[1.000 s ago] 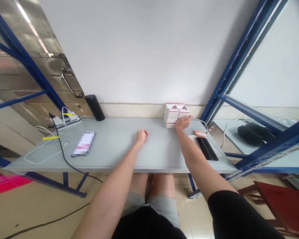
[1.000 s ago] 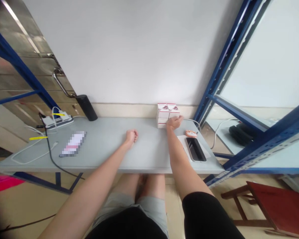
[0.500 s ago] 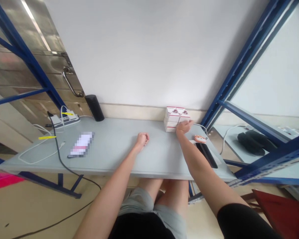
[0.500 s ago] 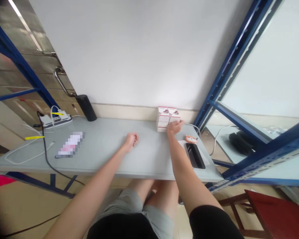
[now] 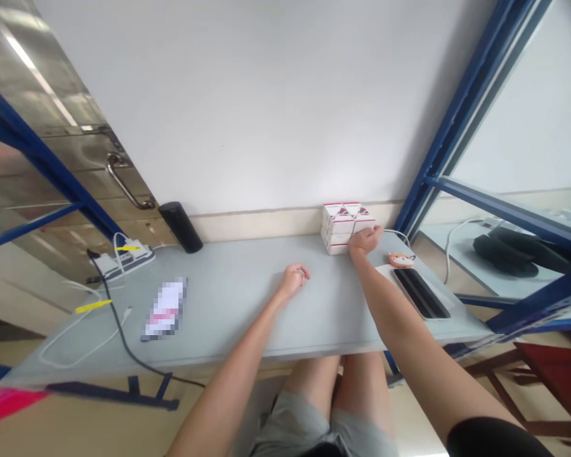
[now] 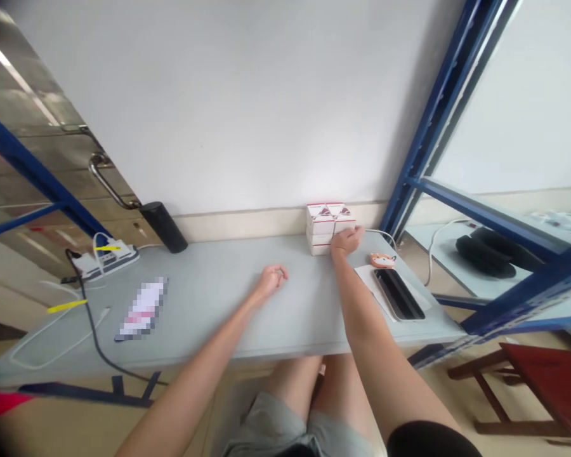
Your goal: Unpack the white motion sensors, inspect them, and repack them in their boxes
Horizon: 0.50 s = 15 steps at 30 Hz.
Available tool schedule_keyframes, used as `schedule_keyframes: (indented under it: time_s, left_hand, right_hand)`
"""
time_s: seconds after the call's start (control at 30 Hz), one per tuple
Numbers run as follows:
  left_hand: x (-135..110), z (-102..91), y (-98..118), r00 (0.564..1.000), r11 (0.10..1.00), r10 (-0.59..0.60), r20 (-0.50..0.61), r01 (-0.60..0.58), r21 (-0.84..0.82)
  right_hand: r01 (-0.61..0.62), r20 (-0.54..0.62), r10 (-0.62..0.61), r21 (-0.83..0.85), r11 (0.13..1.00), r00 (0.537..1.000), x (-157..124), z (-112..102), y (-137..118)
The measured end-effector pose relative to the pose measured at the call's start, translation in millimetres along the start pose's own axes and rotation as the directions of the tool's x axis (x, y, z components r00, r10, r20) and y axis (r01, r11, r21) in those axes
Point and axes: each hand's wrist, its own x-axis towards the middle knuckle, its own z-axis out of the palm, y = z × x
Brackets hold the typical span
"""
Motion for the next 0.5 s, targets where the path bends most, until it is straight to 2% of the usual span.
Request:
schedule_keyframes:
  time_s: [0.2,0.37,0.5]
  left_hand:
    - [6.3,-3.4,-8.5,0.993,0.996,0.083,0.085,-0.086,0.034]
    - [7.5,-0.9,-10.6,0.976,0.978,0.207,0.072,-0.206,-0.017]
    - [5.5,1.4,-6.7,0.963,0.965,0.261,0.066,-0.258,-0.051]
  right_hand:
    - [0.018,-0.054,-0.019,-0.012,1.0,0.998,0.9,4.3,5.0]
    - [0.036,-0.077,-0.038,-0.021,0.999,0.996,1.0,5.8,6.2]
    - [0.053,-0.074,-0.055,-0.027,0.998,0.996,1.6,5.7,6.5]
